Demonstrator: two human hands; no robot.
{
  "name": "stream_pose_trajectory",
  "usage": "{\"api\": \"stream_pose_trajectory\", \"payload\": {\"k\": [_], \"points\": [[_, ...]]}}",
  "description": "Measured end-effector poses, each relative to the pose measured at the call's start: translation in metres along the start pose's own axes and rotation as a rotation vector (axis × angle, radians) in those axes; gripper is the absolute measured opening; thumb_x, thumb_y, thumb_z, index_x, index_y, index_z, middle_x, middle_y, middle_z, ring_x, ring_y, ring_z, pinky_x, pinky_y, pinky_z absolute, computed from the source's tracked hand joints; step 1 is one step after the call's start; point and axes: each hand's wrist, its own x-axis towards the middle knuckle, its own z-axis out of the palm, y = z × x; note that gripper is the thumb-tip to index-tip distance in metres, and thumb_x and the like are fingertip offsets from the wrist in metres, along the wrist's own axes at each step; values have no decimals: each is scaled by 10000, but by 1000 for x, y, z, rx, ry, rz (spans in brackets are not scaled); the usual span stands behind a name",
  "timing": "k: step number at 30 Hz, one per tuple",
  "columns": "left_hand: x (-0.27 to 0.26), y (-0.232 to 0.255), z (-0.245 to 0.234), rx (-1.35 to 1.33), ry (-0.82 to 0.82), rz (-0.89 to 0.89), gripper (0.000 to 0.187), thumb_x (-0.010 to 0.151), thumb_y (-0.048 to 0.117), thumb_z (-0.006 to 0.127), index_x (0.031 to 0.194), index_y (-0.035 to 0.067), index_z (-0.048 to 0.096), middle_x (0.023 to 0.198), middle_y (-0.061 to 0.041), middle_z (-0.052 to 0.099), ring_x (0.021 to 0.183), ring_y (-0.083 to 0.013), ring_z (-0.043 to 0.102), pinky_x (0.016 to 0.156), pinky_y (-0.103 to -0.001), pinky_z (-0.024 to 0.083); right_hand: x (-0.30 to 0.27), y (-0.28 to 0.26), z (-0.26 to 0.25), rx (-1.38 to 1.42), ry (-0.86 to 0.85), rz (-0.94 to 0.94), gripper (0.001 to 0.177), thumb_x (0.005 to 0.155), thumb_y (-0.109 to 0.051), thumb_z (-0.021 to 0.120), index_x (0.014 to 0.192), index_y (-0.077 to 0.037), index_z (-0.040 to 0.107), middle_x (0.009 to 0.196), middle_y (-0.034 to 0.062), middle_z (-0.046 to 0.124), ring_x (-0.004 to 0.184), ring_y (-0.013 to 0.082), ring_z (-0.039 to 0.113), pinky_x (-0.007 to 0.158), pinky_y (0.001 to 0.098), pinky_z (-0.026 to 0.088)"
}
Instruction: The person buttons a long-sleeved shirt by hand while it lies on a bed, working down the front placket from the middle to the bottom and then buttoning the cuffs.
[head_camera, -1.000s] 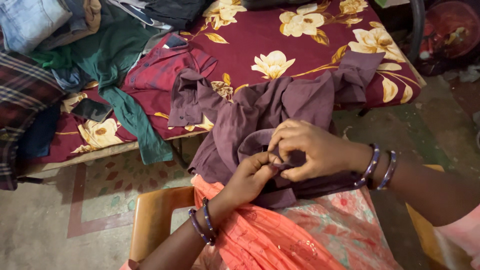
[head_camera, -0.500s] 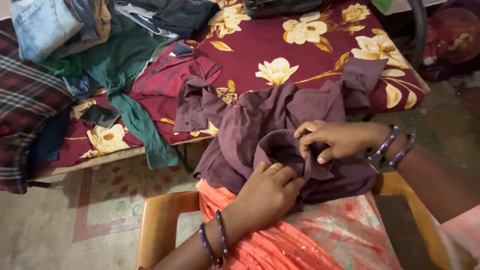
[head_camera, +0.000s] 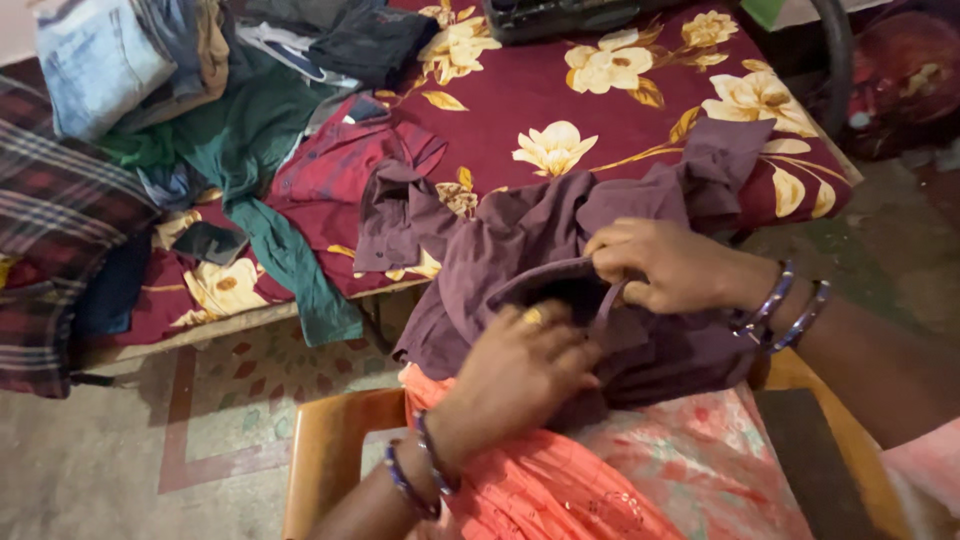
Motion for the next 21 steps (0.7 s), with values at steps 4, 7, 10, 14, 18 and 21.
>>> {"api": "stream_pose_trajectory", "payload": {"k": [4, 7, 10, 14, 18, 21], "points": [[-6, -27, -31, 3, -22, -100, 472, 807, 394, 754, 1140, 62, 713, 1200, -79, 708, 1275, -287, 572, 931, -488, 377, -2, -14, -15, 84, 105, -8, 245, 678, -14, 706, 776, -51, 485, 984, 71, 621, 919, 304, 612, 765, 384, 475], [-13, -37, -30, -19, -128, -109, 589, 729, 496, 782, 1123, 64, 712, 1148, -95, 679, 1181, -306, 590, 948, -538, 335, -3, -19, -19, 78, 128, 23, 218, 691, 13, 674, 788, -57, 491, 950, 70, 607, 886, 295, 603, 765, 382, 474], [-19, -44, -19, 158, -58, -200, 404, 739, 461, 842, 856, 115, 667, 1107, -132, 592, 1105, -368, 565, 963, -504, 402, -10, -16, -28, 55, 228, 4, 194, 703, 41, 641, 792, -55, 497, 960, 76, 630, 897, 286, 615, 787, 385, 473], [-23, -59, -6, -174, 167, -271, 354, 692, 147, 855, 877, 59, 566, 1111, -157, 505, 1033, -335, 553, 865, -397, 486, -18, -9, -36, 60, 396, -22, 245, 667, 65, 622, 839, -43, 486, 934, 115, 577, 915, 283, 628, 793, 362, 494], [-21, -58, 4, -330, 309, -476, 343, 694, -69, 747, 965, 34, 564, 1065, -117, 537, 919, -231, 591, 749, -301, 510, -20, -12, -28, -6, 554, -35, 354, 720, 112, 651, 1021, -32, 534, 1023, 135, 635, 982, 297, 674, 861, 354, 525], [-19, -60, -6, -487, 447, -649, 527, 761, 0, 832, 1228, 47, 591, 989, -22, 672, 806, -103, 620, 700, -230, 504, -20, -11, -20, 60, 668, 32, 378, 862, 61, 740, 1153, -30, 516, 1059, 106, 662, 967, 194, 686, 869, 316, 545]]}}
